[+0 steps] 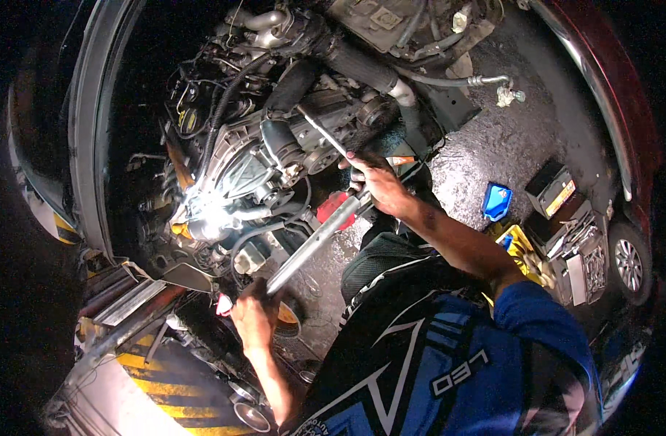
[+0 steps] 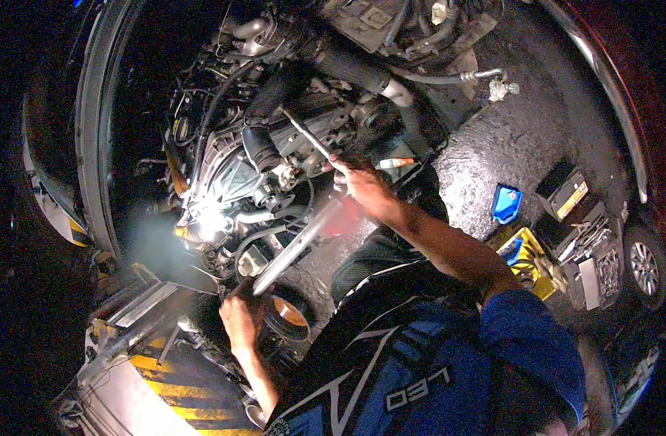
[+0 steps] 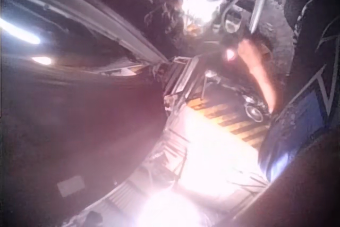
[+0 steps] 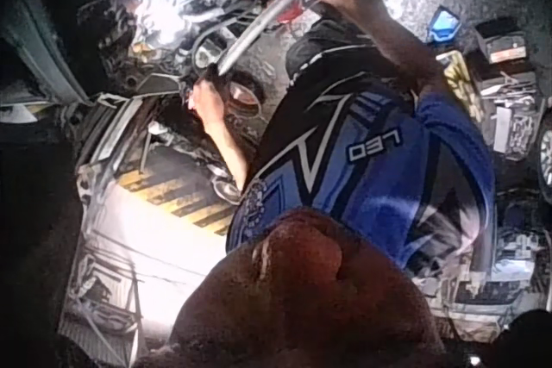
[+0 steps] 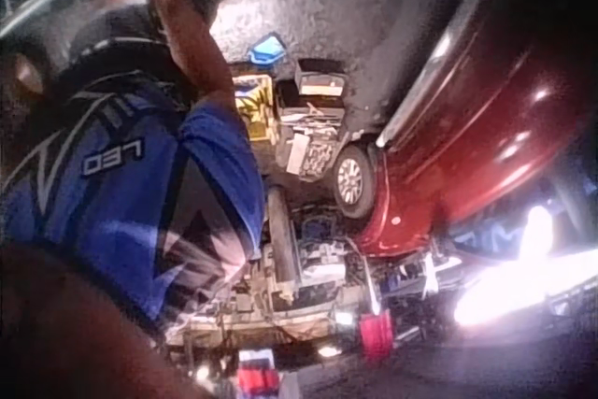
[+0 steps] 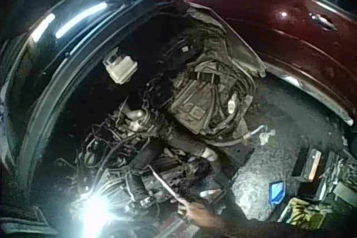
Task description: The person selects a wrench and an extension bar from a toolbox, attaches them together, and uses them to loosen and tighten bolts on an engine component while holding a flashlight.
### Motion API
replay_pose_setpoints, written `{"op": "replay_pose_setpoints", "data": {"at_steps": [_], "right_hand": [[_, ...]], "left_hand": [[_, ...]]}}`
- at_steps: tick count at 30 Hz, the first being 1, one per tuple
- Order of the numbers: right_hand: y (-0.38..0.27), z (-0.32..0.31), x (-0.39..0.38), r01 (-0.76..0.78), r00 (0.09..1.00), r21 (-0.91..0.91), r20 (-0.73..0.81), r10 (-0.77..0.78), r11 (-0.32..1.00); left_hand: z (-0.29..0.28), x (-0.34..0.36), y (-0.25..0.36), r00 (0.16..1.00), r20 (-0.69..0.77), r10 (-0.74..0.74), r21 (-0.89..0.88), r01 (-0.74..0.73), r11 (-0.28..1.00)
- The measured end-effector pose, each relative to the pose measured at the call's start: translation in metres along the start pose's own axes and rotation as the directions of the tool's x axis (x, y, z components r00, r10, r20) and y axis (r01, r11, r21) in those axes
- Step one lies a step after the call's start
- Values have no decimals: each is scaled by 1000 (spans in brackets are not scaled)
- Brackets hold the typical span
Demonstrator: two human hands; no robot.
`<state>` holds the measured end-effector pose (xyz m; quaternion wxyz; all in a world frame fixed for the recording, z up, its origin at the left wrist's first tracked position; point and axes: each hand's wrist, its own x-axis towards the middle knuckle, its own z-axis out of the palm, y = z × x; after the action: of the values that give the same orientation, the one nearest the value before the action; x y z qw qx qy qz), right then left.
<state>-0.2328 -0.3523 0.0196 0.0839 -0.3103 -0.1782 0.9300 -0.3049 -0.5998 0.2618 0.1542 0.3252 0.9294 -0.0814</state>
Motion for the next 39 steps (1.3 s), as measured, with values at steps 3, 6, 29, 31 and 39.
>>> {"op": "replay_pose_setpoints", "data": {"at_steps": [3, 6, 29, 31, 39], "right_hand": [[0, 0, 0, -125, 992, 24, 10, 125, 992], [-6, 12, -10, -168, 983, 40, -70, 170, 985], [-3, 24, -2, -11, 998, -42, -70, 8, 999], [-5, 26, -2, -13, 995, -57, -98, 8, 998], [-2, 30, -2, 28, 979, -114, -197, -50, 993]], "left_hand": [[-26, -3, 18, 998, -42, 50, 82, -46, 996], [-47, -14, 22, 993, -41, 115, 332, -95, 938], [157, 35, -78, 898, 411, 158, -507, 82, 858], [160, 51, -81, 900, 391, 190, -515, 43, 856], [163, 73, -88, 909, 304, 286, -443, -131, 887]]}}
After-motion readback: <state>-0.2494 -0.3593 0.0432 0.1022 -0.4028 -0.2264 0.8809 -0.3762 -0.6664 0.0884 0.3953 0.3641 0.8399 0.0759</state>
